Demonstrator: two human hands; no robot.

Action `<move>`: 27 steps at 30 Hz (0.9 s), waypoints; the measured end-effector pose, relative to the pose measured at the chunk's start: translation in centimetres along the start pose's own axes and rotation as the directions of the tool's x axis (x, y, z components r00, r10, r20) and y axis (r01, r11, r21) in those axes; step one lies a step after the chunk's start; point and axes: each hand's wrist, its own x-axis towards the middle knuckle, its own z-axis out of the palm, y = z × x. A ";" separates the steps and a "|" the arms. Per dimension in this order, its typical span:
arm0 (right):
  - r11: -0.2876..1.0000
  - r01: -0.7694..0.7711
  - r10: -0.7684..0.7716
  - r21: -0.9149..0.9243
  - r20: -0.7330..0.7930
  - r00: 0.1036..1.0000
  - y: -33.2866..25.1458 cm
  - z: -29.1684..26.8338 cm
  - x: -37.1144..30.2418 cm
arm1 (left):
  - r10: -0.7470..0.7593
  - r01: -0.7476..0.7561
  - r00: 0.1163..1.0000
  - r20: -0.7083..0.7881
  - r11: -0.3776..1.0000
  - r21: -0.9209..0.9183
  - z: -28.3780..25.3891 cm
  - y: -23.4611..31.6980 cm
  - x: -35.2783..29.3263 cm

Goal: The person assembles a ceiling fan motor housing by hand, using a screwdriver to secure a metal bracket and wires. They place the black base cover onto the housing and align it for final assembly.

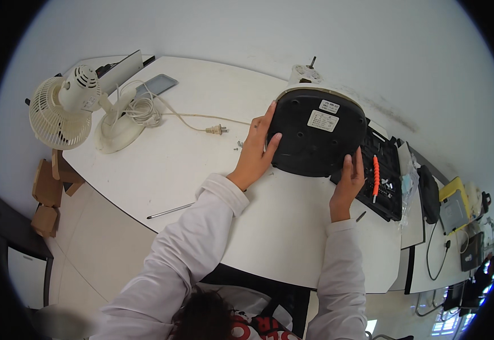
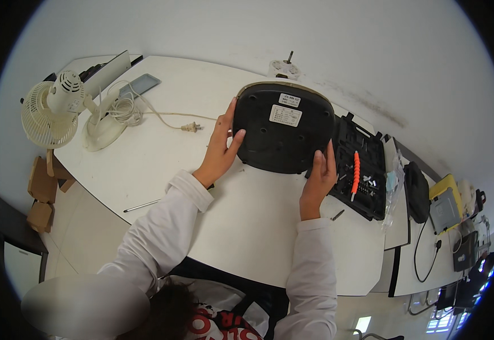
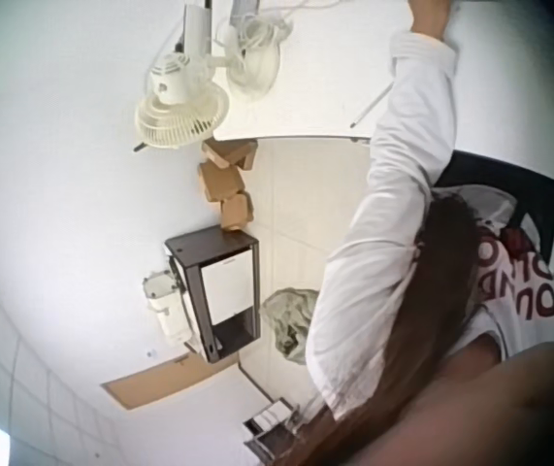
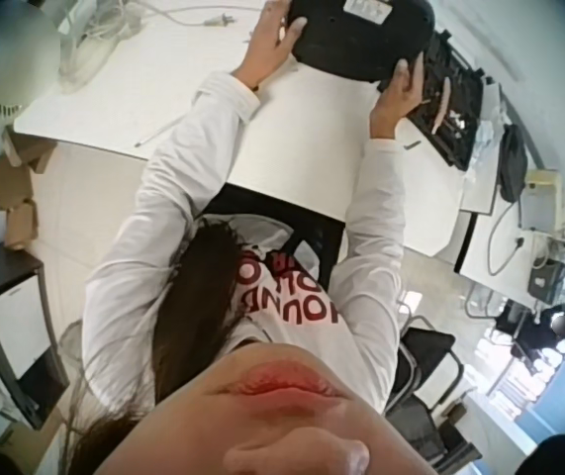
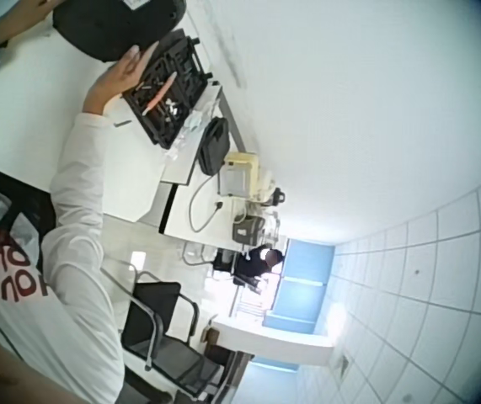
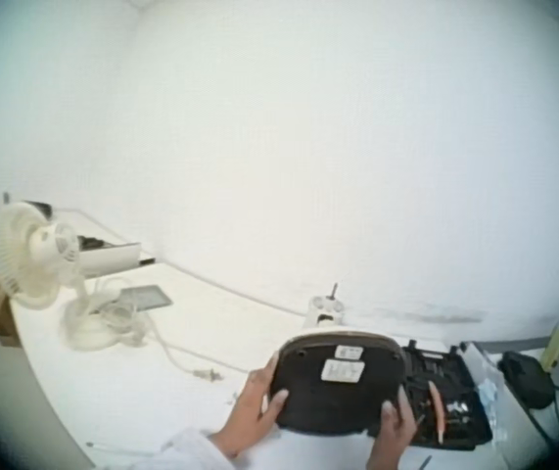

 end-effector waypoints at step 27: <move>0.993 0.066 -0.067 -0.100 -0.001 0.998 0.5 -0.3 0.5 | 0.074 -0.072 0.994 -0.084 0.997 0.025 0.4 0.0 -0.1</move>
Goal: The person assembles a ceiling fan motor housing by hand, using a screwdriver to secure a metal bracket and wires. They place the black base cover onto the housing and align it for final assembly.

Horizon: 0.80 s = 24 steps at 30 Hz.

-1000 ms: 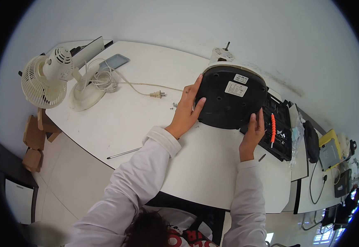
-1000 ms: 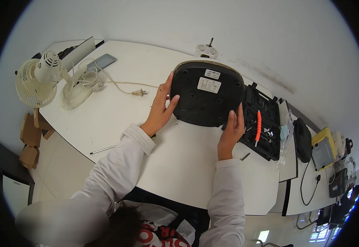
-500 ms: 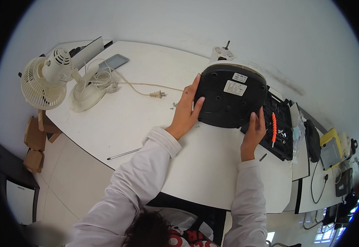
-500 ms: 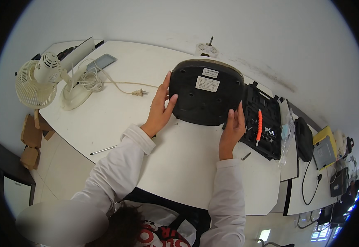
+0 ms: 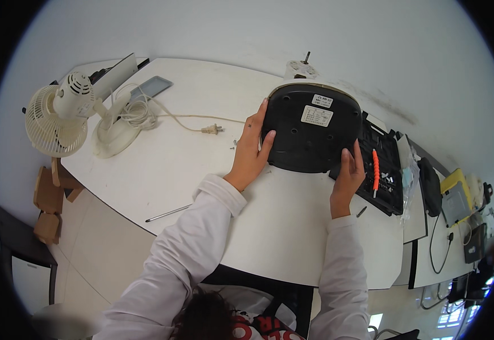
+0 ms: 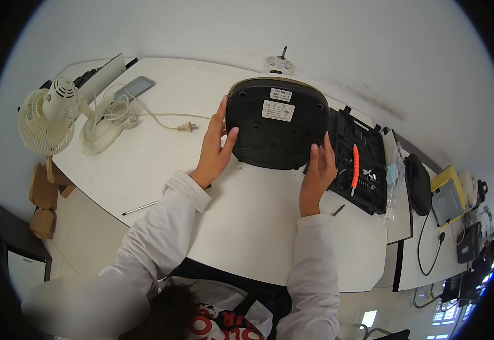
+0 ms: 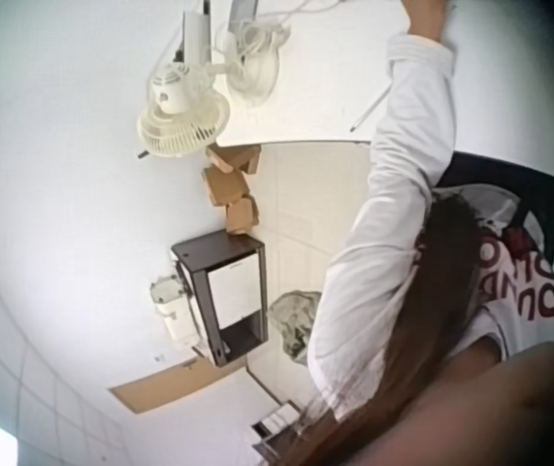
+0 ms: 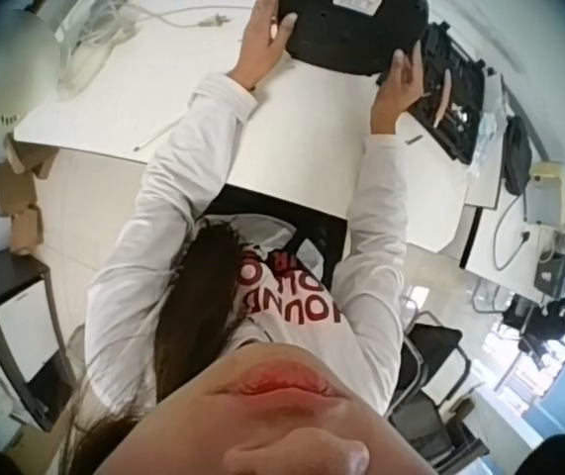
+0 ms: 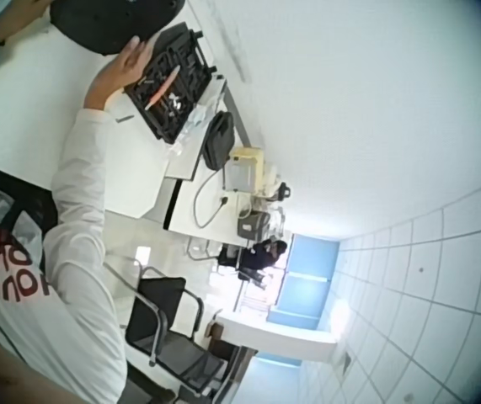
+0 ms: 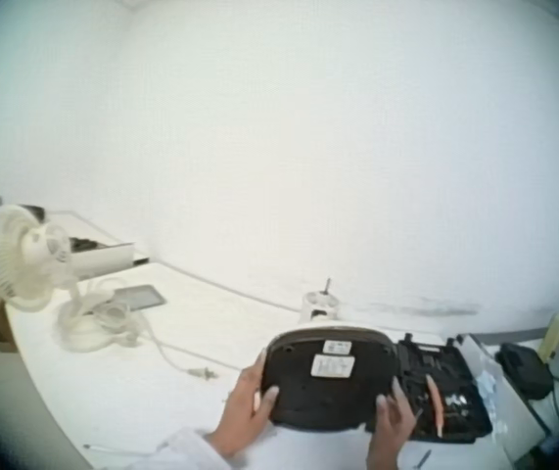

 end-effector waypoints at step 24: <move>1.000 0.016 -0.016 -0.010 -0.007 1.000 -0.9 0.1 0.1 | 0.047 -0.048 0.998 0.030 0.998 0.038 0.0 -0.2 0.1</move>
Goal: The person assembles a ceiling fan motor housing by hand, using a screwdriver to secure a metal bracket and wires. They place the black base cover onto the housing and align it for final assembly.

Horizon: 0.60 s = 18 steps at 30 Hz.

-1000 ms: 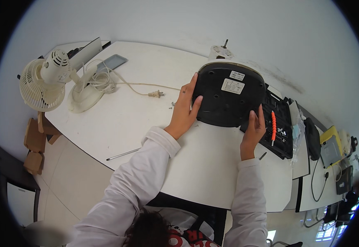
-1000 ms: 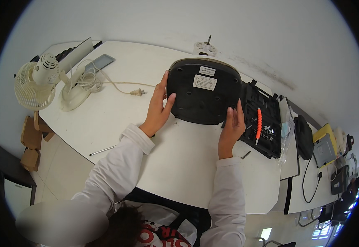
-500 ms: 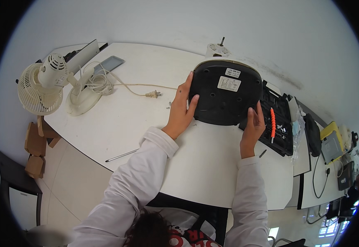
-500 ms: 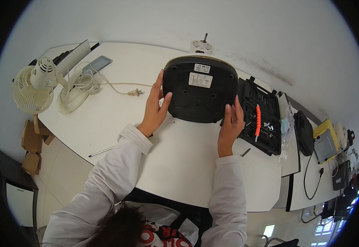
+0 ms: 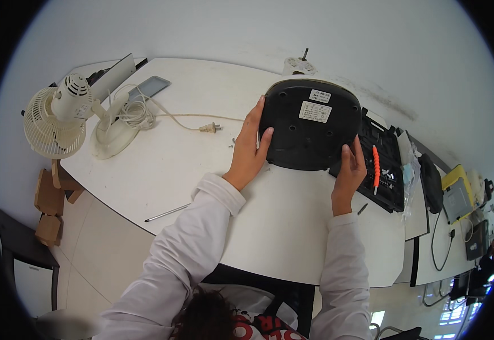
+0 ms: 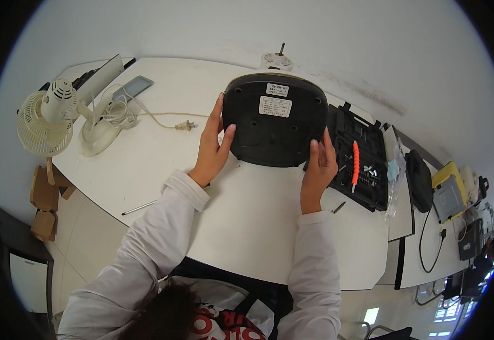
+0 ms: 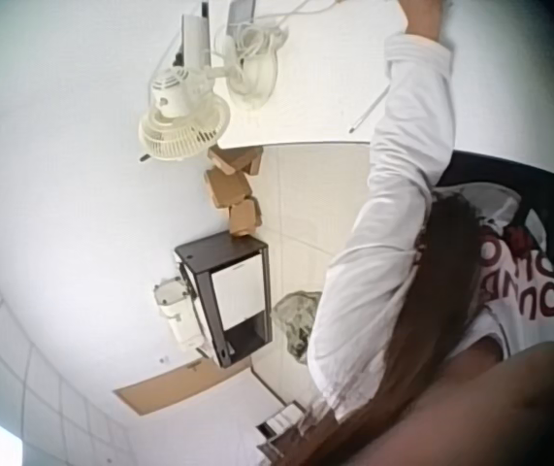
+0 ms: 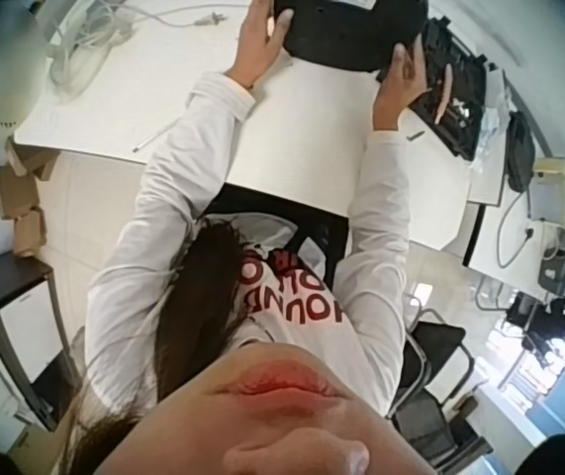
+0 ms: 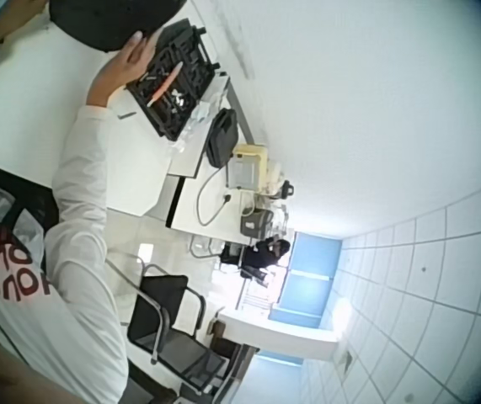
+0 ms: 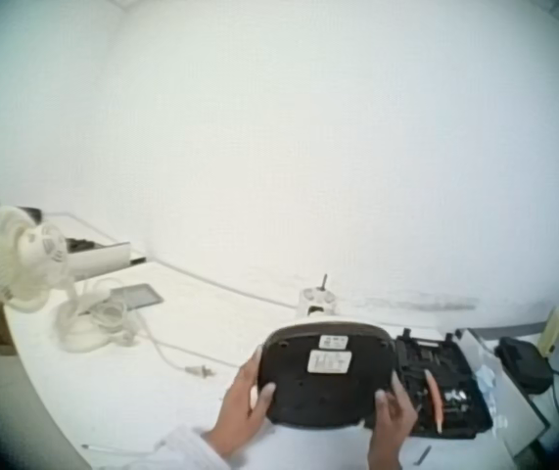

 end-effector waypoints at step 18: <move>0.982 0.020 -0.033 -0.188 -0.067 0.997 0.6 -0.1 0.3 | -0.038 0.036 0.999 -0.024 0.996 -0.085 0.3 0.5 0.2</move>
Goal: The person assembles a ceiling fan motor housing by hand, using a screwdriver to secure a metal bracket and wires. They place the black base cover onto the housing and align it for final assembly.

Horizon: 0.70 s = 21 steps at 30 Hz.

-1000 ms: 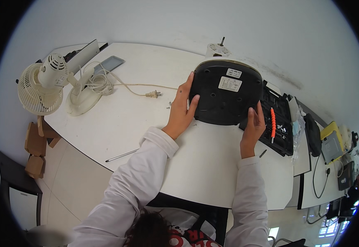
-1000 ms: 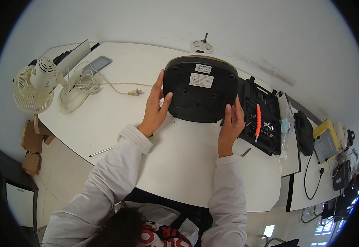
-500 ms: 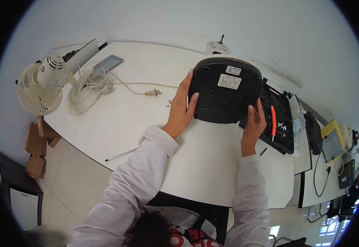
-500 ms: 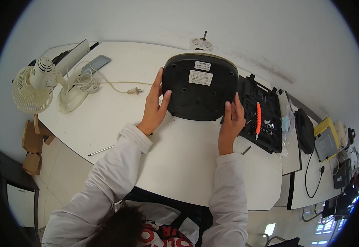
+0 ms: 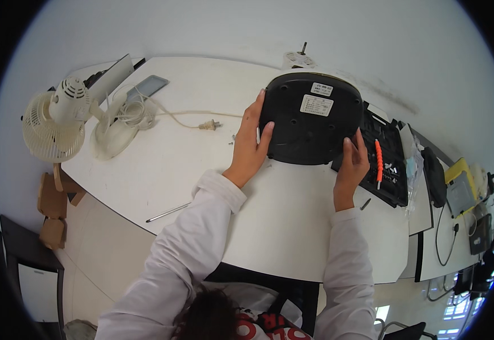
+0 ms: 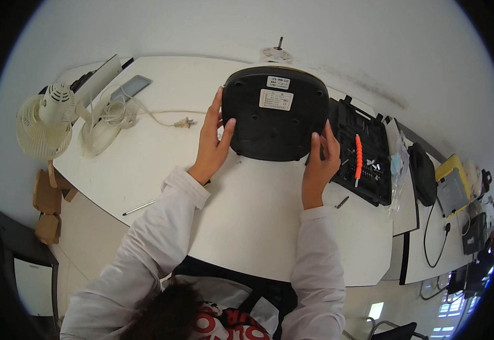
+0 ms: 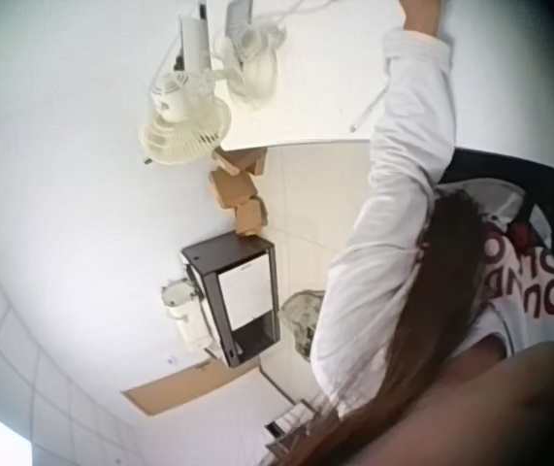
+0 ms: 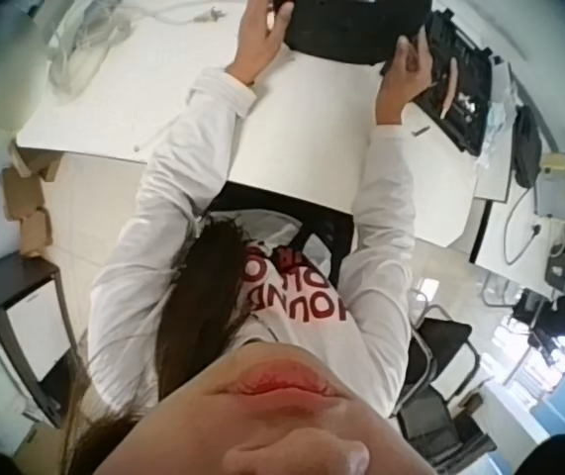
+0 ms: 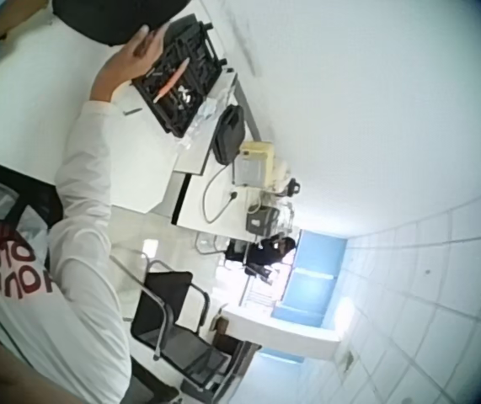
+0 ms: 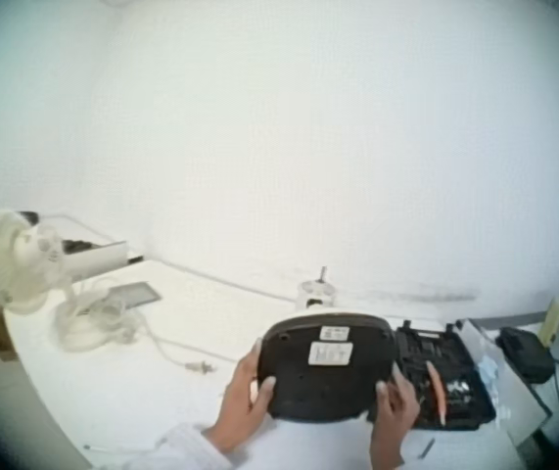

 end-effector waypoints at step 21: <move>0.962 -0.065 0.057 0.264 0.037 0.998 -1.1 0.7 0.1 | -0.019 0.019 1.000 -0.009 0.998 -0.055 0.1 0.0 0.3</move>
